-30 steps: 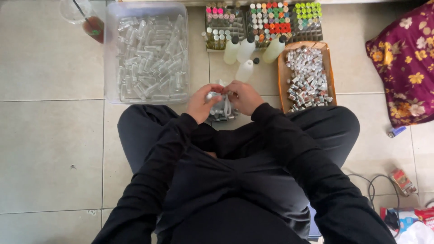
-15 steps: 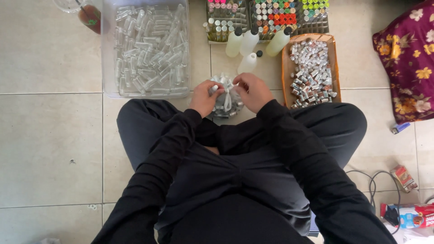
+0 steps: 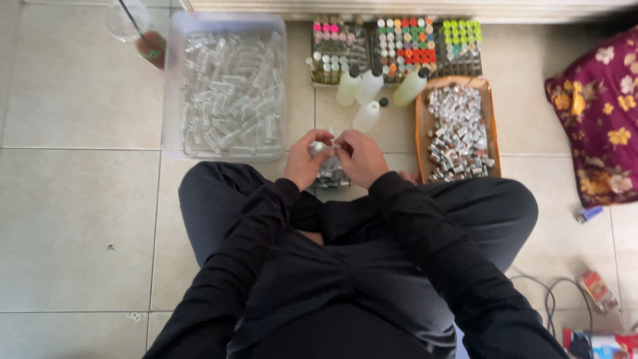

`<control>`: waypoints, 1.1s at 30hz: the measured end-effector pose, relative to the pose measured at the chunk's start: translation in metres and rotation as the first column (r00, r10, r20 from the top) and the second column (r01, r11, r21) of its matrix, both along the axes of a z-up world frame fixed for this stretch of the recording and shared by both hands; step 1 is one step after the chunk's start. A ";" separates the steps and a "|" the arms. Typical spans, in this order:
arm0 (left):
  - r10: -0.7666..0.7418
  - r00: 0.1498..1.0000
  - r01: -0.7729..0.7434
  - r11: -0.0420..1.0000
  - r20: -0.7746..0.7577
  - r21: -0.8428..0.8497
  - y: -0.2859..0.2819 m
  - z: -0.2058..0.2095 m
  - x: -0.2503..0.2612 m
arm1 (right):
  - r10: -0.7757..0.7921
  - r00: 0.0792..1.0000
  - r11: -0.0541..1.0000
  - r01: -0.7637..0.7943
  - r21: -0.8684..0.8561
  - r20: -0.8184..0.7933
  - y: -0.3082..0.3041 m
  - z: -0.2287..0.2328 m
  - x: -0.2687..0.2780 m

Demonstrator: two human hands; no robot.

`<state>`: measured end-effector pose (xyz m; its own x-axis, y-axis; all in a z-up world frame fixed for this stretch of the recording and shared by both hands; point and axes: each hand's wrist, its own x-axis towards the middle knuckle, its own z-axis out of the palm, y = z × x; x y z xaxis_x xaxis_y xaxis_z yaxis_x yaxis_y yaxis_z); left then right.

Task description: Assembling small perfume vials by attaching caps and organizing them into a plastic bag while sitting on the floor.

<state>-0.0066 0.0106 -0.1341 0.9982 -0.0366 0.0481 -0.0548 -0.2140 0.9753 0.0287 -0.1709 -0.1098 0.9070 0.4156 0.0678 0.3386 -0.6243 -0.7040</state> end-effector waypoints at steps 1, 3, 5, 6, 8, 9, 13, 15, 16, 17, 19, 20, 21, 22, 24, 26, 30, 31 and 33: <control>0.007 1.000 -0.007 1.000 0.010 0.004 0.000 -0.001 0.000 | 0.007 1.000 1.000 -0.007 0.004 0.010 -0.001 0.001 0.000; -0.001 1.000 0.001 1.000 -0.011 -0.009 0.001 -0.002 0.001 | -0.034 0.999 0.998 0.034 0.048 -0.001 -0.001 0.003 0.000; 0.005 1.000 -0.005 1.000 0.016 0.007 0.000 -0.010 0.003 | -0.054 0.998 0.993 0.057 0.099 -0.035 0.000 0.013 0.000; 0.008 0.999 -0.008 1.000 0.034 0.017 -0.001 -0.015 0.005 | -0.074 0.994 0.986 0.084 0.143 -0.077 0.001 0.018 -0.001; 0.007 0.999 -0.008 1.000 0.033 0.024 0.000 -0.018 0.007 | -0.083 0.990 0.969 0.107 0.221 -0.114 0.002 0.029 0.000; 0.003 1.000 -0.003 1.000 0.022 0.027 0.001 -0.020 0.008 | -0.092 0.983 0.947 0.137 0.292 -0.161 0.002 0.034 0.000; -0.023 1.000 0.022 0.999 0.019 0.033 0.003 0.003 0.006 | -0.097 0.985 0.905 0.148 0.400 -0.145 0.003 0.056 0.003; -0.018 1.000 0.017 0.996 0.013 0.086 0.004 0.014 0.005 | -0.064 0.987 0.871 0.126 0.474 -0.145 0.003 0.066 0.002; -0.016 1.000 0.014 0.996 0.016 0.087 0.003 0.017 0.004 | -0.062 0.988 0.872 0.123 0.475 -0.142 0.002 0.065 0.000; -0.039 0.999 0.040 0.994 -0.003 0.100 0.002 0.020 0.004 | -0.045 0.990 0.865 0.105 0.491 -0.132 0.002 0.064 -0.001; -0.059 0.998 0.061 0.991 -0.019 0.117 0.004 0.027 0.007 | -0.024 0.993 0.856 0.081 0.510 -0.118 0.004 0.067 0.000; -0.042 0.999 0.046 0.991 -0.034 0.127 0.004 0.029 0.006 | 0.007 0.992 0.872 0.056 0.487 -0.126 0.004 0.069 -0.003; -0.025 0.999 0.031 0.990 -0.048 0.138 0.004 0.032 0.005 | 0.038 0.990 0.886 0.029 0.464 -0.135 0.004 0.071 -0.005; -0.023 0.998 0.030 0.990 -0.054 0.137 0.003 0.035 0.001 | 0.039 0.989 0.886 0.031 0.463 -0.141 0.003 0.069 -0.002; 0.006 0.996 -0.004 1.000 -0.087 0.030 0.002 0.044 -0.003 | 0.078 0.964 0.981 -0.029 0.192 -0.254 -0.001 0.066 0.004; 0.023 0.996 -0.022 1.000 -0.086 0.020 0.004 0.030 0.002 | 0.064 0.956 0.991 -0.027 0.131 -0.285 -0.002 0.060 0.002; 0.035 0.994 -0.037 0.999 -0.103 -0.026 0.006 0.028 0.005 | 0.061 0.954 0.997 -0.075 -0.035 -0.294 -0.003 0.032 0.006; 0.033 0.994 -0.036 0.999 -0.106 -0.030 0.007 0.028 0.005 | 0.059 0.953 0.997 -0.074 -0.039 -0.297 -0.003 0.032 0.007; 0.024 0.999 -0.024 1.000 -0.035 0.004 0.011 0.027 0.001 | 0.079 0.975 0.996 -0.083 -0.009 -0.206 -0.001 0.030 0.007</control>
<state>-0.0052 0.0214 -0.1068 0.9998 -0.0125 0.0128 -0.0152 -0.2183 0.9758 0.0359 -0.1719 -0.0796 0.8640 0.4879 -0.1239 0.2384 -0.6135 -0.7529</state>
